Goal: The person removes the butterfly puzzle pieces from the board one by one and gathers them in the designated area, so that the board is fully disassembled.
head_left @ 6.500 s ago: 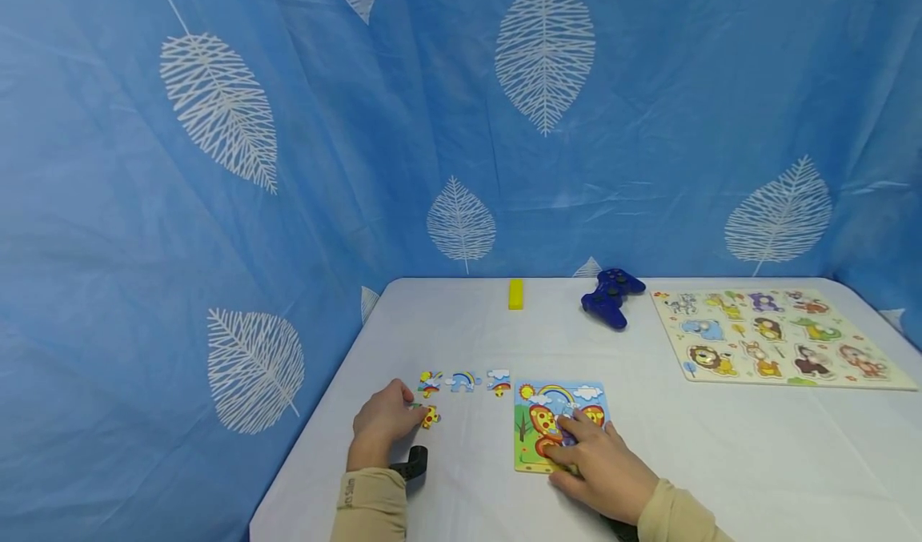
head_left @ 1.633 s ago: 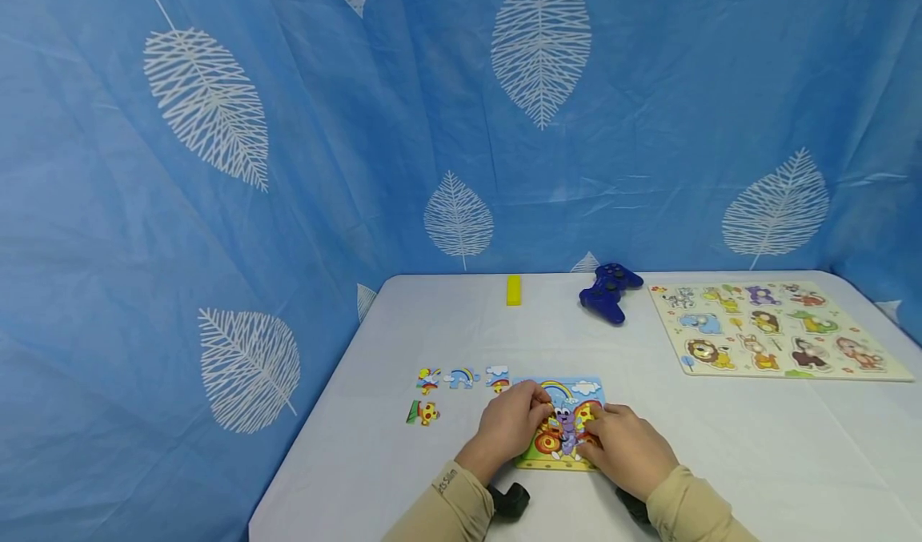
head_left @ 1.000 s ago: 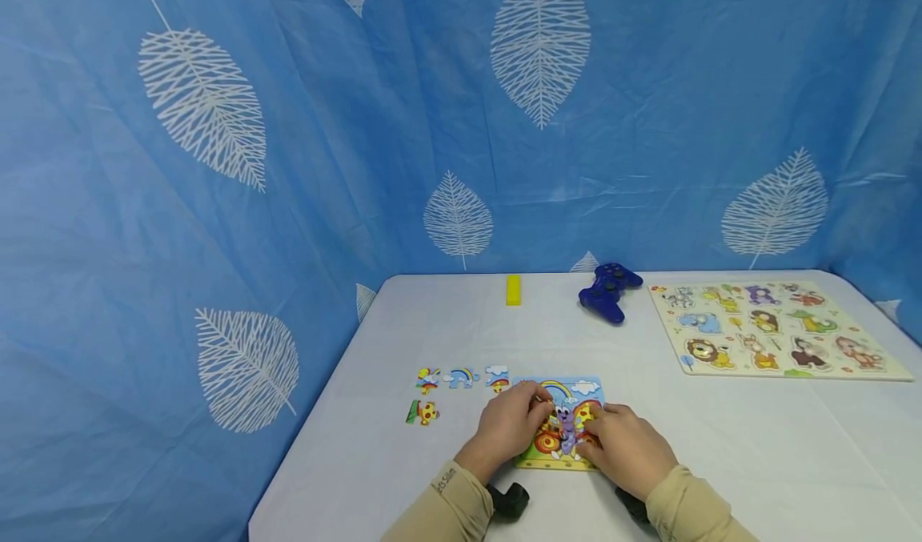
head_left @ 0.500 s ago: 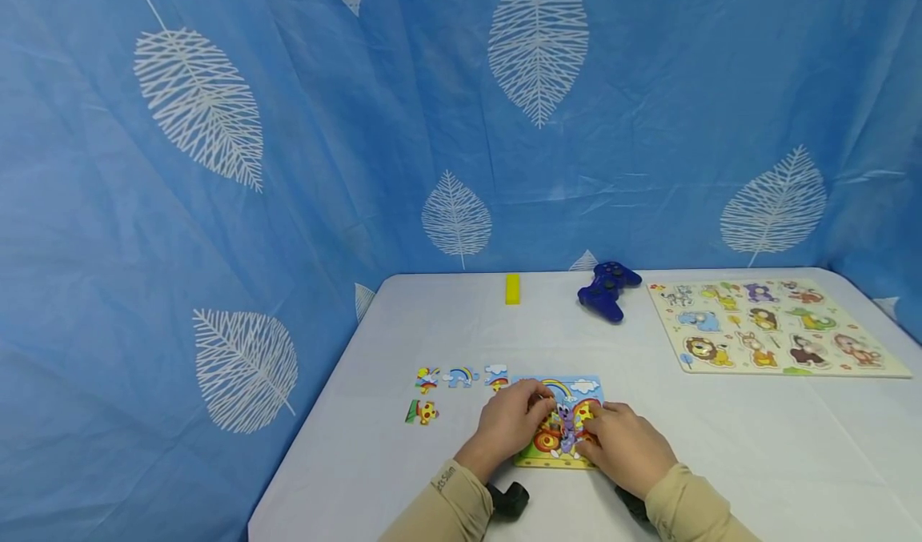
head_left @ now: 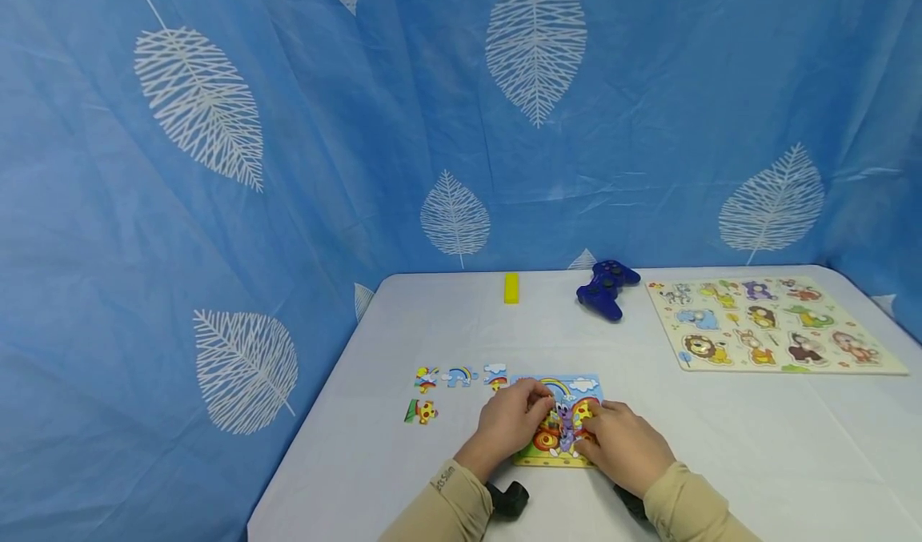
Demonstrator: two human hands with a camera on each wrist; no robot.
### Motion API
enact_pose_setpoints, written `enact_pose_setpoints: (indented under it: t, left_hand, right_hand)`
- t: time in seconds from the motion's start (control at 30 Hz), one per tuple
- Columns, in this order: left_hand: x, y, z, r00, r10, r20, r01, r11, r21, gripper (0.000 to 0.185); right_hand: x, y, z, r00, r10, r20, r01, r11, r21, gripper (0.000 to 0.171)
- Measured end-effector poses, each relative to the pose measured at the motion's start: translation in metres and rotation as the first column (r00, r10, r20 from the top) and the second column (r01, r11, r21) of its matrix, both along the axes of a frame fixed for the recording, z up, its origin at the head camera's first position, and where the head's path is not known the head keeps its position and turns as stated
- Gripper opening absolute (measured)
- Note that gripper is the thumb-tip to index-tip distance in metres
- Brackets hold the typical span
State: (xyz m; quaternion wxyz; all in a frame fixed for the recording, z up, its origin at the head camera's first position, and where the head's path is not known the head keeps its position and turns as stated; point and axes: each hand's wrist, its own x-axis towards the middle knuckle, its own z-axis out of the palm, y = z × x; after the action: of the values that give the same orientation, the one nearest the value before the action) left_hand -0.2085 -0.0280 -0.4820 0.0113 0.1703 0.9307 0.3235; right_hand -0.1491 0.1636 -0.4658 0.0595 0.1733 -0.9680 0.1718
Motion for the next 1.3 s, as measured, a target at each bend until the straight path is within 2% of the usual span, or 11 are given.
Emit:
enact_pose_setpoints:
  t: [0.13, 0.27, 0.4, 0.7, 1.07, 1.2, 1.3]
  left_hand:
    - [0.0002, -0.0001, -0.0007, 1.0, 0.0, 0.007, 0.0, 1.0, 0.005, 0.016]
    - [0.0005, 0.0005, -0.0015, 1.0, -0.006, -0.019, 0.006, 1.0, 0.003, 0.016]
    - [-0.0002, 0.0019, -0.0021, 0.999, -0.034, -0.039, 0.037, 0.997, 0.063, 0.015]
    - [-0.0026, 0.0015, -0.0035, 0.999, -0.037, 0.01, 0.035, 0.987, 0.156, 0.017]
    - [-0.0028, 0.0005, -0.0032, 0.999, -0.006, 0.043, -0.002, 0.983, 0.185, 0.011]
    - [-0.004, 0.001, -0.0036, 0.997, 0.0, 0.08, -0.02, 0.97, 0.242, 0.01]
    - [-0.005, 0.0009, -0.0045, 0.992, 0.011, 0.127, -0.049, 0.952, 0.301, 0.009]
  right_hand:
    - [0.0003, -0.0002, -0.0004, 1.0, -0.009, 0.007, 0.009, 1.0, 0.008, 0.015]
    - [0.0008, 0.0, -0.0013, 1.0, -0.008, 0.007, 0.008, 1.0, 0.015, 0.016]
    - [0.0019, -0.0002, -0.0003, 1.0, -0.003, -0.008, 0.003, 1.0, 0.02, 0.016]
    - [0.0015, -0.0004, 0.0008, 1.0, 0.006, -0.019, -0.006, 1.0, 0.016, 0.016]
    - [0.0003, -0.0003, 0.0007, 1.0, 0.003, -0.004, -0.003, 1.0, 0.02, 0.017]
    - [0.0002, -0.0005, 0.0008, 1.0, 0.002, -0.004, -0.002, 1.0, 0.026, 0.016]
    - [0.0004, -0.0008, 0.0008, 1.0, 0.001, 0.001, -0.001, 1.0, 0.027, 0.016]
